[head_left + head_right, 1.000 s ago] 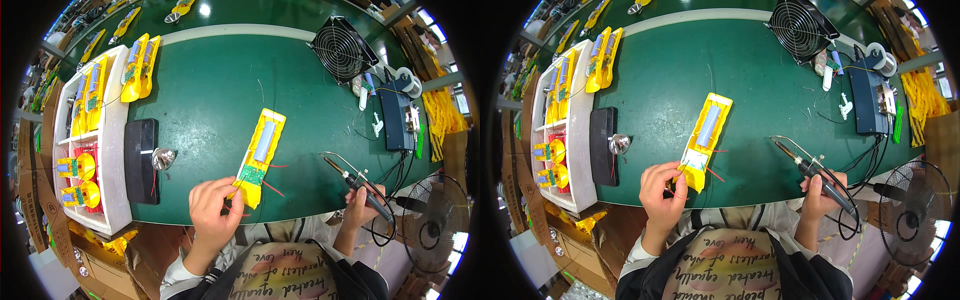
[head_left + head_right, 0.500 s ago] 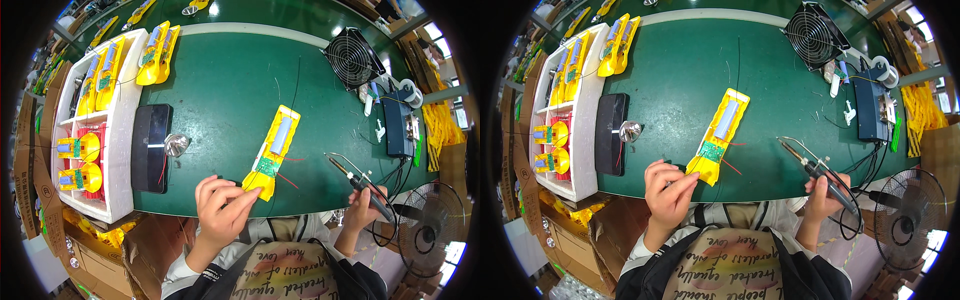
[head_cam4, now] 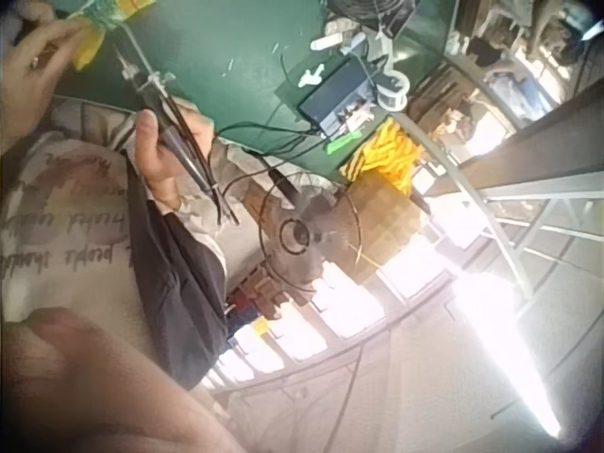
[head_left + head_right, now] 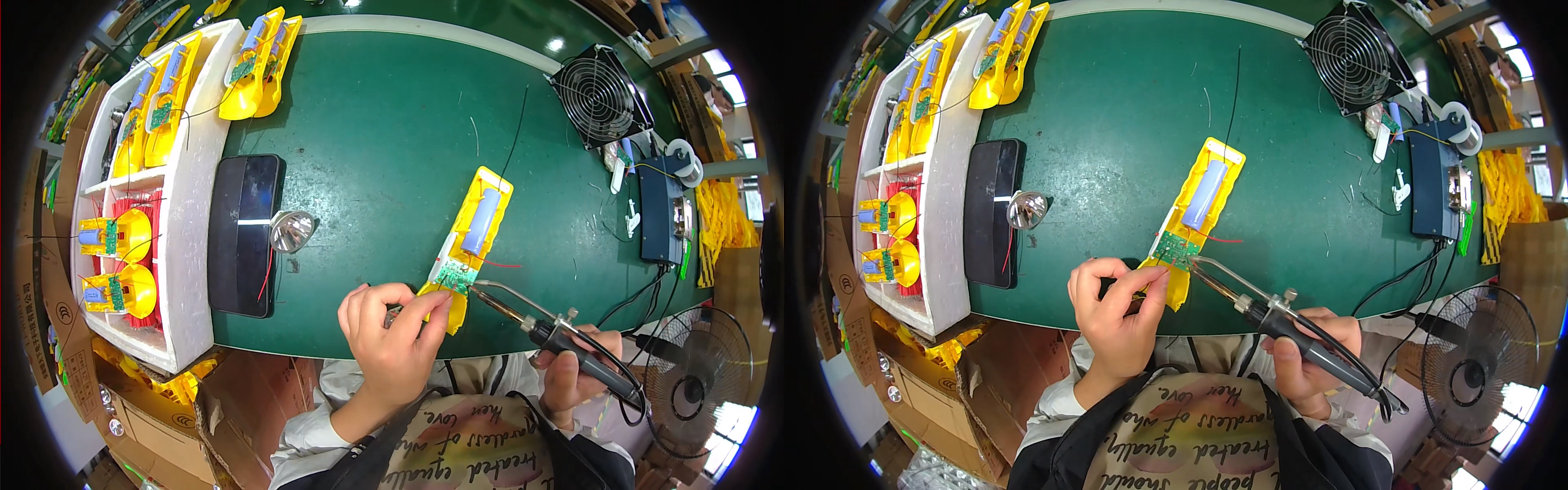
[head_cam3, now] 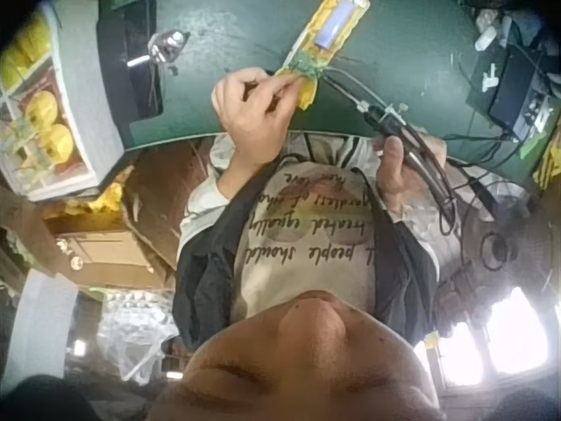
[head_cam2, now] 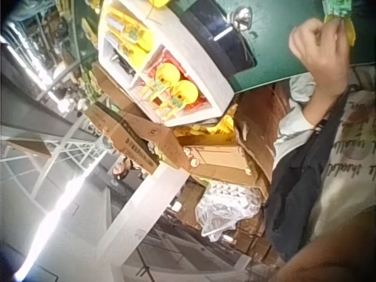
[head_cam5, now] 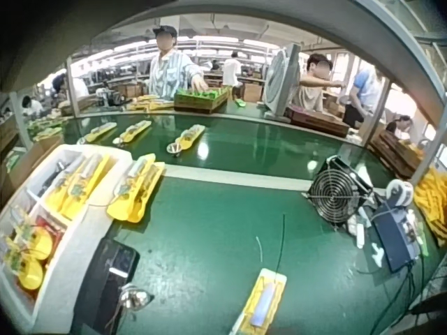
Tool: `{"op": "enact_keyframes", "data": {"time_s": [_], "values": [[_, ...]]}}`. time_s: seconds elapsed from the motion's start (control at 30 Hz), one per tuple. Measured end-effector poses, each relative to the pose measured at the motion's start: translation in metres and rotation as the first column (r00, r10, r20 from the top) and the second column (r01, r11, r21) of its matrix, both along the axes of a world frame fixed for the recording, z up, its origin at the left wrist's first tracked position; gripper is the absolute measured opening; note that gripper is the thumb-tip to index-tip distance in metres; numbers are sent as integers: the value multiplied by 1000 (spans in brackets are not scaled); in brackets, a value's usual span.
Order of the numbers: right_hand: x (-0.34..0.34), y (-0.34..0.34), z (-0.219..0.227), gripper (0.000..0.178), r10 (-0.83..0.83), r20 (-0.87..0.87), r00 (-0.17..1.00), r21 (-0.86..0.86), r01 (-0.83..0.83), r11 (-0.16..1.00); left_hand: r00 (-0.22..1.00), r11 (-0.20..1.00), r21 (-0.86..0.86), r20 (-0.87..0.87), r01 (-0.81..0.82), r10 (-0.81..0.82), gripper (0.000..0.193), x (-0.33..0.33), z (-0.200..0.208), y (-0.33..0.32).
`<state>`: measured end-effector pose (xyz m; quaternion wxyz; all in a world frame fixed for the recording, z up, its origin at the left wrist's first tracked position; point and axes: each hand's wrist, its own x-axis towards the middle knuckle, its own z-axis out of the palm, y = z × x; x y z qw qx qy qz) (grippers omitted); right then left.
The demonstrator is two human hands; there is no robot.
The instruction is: The person solders wires to circuit boards in flashlight casings using a soldering iron and places the casings onto a conveyor belt. They then unpack and separate flashlight reflectors from plastic runners before soldering more flashlight assemblies.
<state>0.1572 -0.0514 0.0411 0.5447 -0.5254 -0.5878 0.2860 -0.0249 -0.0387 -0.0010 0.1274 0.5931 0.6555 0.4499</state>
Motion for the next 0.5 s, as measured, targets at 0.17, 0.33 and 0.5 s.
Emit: {"op": "enact_keyframes", "data": {"time_s": [0.17,0.33,0.5], "values": [[-5,4,-1,29,46,-39,998,-63,-48,997,999,1000,0,-17,32,-32,15,-4,-2,-2],[-4,7,-2,28,65,-12,998,-65,-66,996,999,999,9,-12,36,-36,15,-5,-3,-2],[-8,9,-2,26,69,-58,996,-90,-74,993,999,999,11,-14,37,-37,15,-5,-3,-2]]}}
